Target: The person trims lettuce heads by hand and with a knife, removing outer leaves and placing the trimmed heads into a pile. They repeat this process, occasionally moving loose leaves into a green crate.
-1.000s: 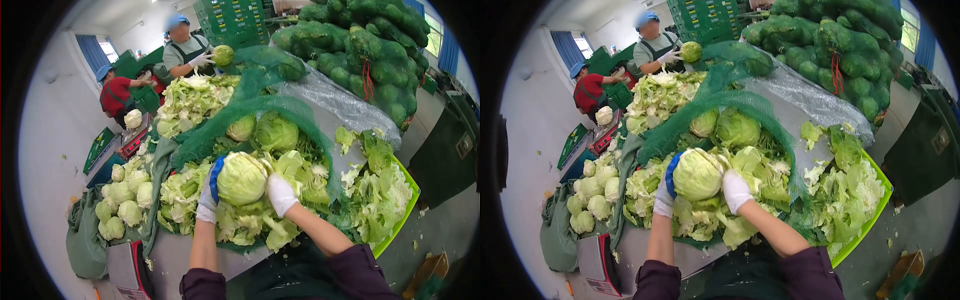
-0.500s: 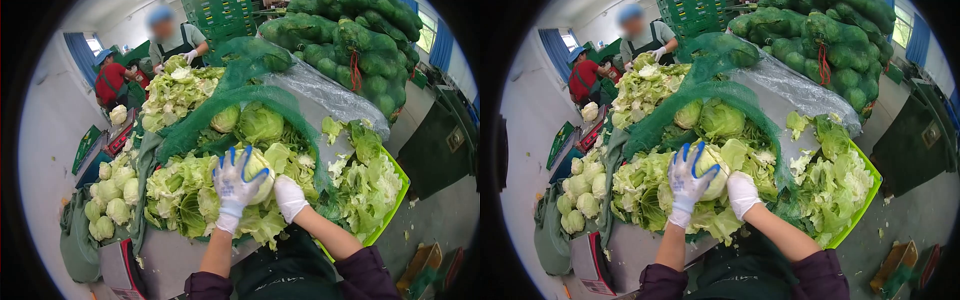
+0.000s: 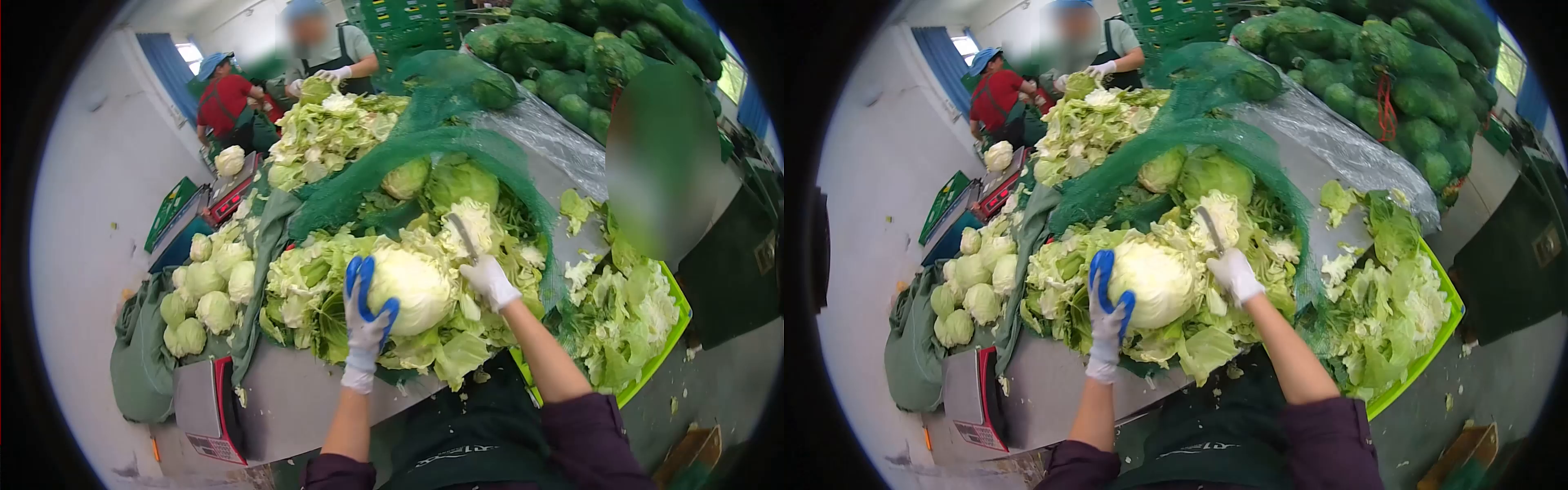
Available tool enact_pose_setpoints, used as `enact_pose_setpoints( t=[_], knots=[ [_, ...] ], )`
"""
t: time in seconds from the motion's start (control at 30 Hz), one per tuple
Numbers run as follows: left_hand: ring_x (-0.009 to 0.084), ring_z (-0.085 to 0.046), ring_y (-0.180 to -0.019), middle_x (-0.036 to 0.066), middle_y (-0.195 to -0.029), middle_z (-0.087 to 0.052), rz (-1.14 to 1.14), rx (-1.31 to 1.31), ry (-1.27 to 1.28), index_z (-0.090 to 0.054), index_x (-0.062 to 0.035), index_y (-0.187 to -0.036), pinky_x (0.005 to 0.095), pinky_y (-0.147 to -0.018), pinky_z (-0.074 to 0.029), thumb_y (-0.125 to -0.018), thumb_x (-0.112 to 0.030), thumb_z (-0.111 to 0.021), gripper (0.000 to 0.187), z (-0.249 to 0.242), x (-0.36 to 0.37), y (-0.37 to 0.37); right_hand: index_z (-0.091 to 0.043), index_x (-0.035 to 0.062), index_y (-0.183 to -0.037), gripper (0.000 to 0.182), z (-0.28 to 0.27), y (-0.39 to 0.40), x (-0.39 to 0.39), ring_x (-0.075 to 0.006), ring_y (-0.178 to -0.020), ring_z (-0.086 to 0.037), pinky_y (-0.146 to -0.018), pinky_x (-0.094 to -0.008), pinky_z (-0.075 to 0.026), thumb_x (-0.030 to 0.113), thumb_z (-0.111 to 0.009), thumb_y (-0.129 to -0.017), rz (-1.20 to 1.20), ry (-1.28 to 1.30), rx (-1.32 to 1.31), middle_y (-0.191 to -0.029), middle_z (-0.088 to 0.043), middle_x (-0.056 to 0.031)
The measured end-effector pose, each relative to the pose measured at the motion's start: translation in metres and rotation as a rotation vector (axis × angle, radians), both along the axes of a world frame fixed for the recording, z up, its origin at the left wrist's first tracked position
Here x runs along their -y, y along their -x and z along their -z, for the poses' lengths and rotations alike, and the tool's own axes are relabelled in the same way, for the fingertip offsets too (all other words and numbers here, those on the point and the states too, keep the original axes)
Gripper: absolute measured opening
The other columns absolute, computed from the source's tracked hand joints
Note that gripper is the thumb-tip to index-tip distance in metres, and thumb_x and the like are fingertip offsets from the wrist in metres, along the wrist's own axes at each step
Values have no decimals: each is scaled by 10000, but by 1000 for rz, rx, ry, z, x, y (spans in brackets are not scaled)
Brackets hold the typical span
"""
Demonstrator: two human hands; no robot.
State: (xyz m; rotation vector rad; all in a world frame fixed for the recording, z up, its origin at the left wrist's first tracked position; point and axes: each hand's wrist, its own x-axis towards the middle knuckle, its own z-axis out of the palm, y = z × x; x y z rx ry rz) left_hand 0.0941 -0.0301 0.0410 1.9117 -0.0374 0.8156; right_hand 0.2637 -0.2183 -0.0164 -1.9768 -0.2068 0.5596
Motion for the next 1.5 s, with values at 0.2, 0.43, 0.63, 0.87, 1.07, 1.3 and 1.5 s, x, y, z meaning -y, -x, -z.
enact_pose_setpoints(
  t=[0.2,0.43,0.63,0.87,1.07,1.3,1.5],
  knots=[
    [214,-330,-1329,79,-1451,-323,51,-7,667,-278,-67,-1448,359,-1096,-284,-899,-243,-598,660,4,-23,41,-481,43,-1279,579,-37,119,-28,-83,-488,-476,-433,-248,-415,428,-629,-873,-119,-441,-178,-682,-537,-8],
    [189,-396,-1278,61,-1424,-358,242,66,772,-314,-79,-1441,313,-1021,-380,-719,-9,-599,779,-42,-26,20,-370,32,-1360,648,-42,91,-8,-253,-588,-589,-560,-375,-491,353,-650,-872,-281,-434,205,-746,-627,-76],
    [224,-350,-1310,105,-1429,-370,202,-173,336,-335,-77,-1429,355,-1074,-324,-671,-23,-746,864,-26,-7,-22,-246,142,-1461,566,-71,92,9,-412,-652,-599,-601,-478,-475,378,-405,-973,1,294,598,-743,-615,-246],
    [363,-370,-1267,148,-1361,-439,-142,-66,-360,-470,-101,-1344,448,-1080,-280,-649,-255,-796,783,-30,29,-30,-336,-30,-1371,568,-82,84,-4,-338,-543,-622,-496,-448,-490,352,-424,-960,-110,367,792,-662,-638,-189],
    [370,-365,-1273,139,-1358,-448,-196,-149,-406,-520,-146,-1306,483,-1070,-283,-632,-291,-795,742,-31,39,-28,-423,-27,-1296,514,-64,26,-16,-351,-618,-641,-544,-436,-514,367,-379,-969,-219,527,779,-709,-645,-222],
    [359,-328,-1317,144,-1366,-444,-210,-68,-418,-538,-104,-1278,494,-1086,-263,-637,-225,-798,702,-23,44,3,-502,-31,-1186,517,-47,-36,-14,-398,-913,-629,-806,-457,-493,413,-363,-961,-288,637,540,-925,-643,-286],
    [330,-401,-1275,179,-1343,-442,-205,-38,-187,-522,-48,-1284,402,-1062,-331,-651,-217,-818,719,-8,9,21,-435,-37,-1237,613,-26,-36,-9,-434,-916,-609,-790,-476,-483,468,-490,-893,-142,525,549,-952,-633,-295]
  ],
)
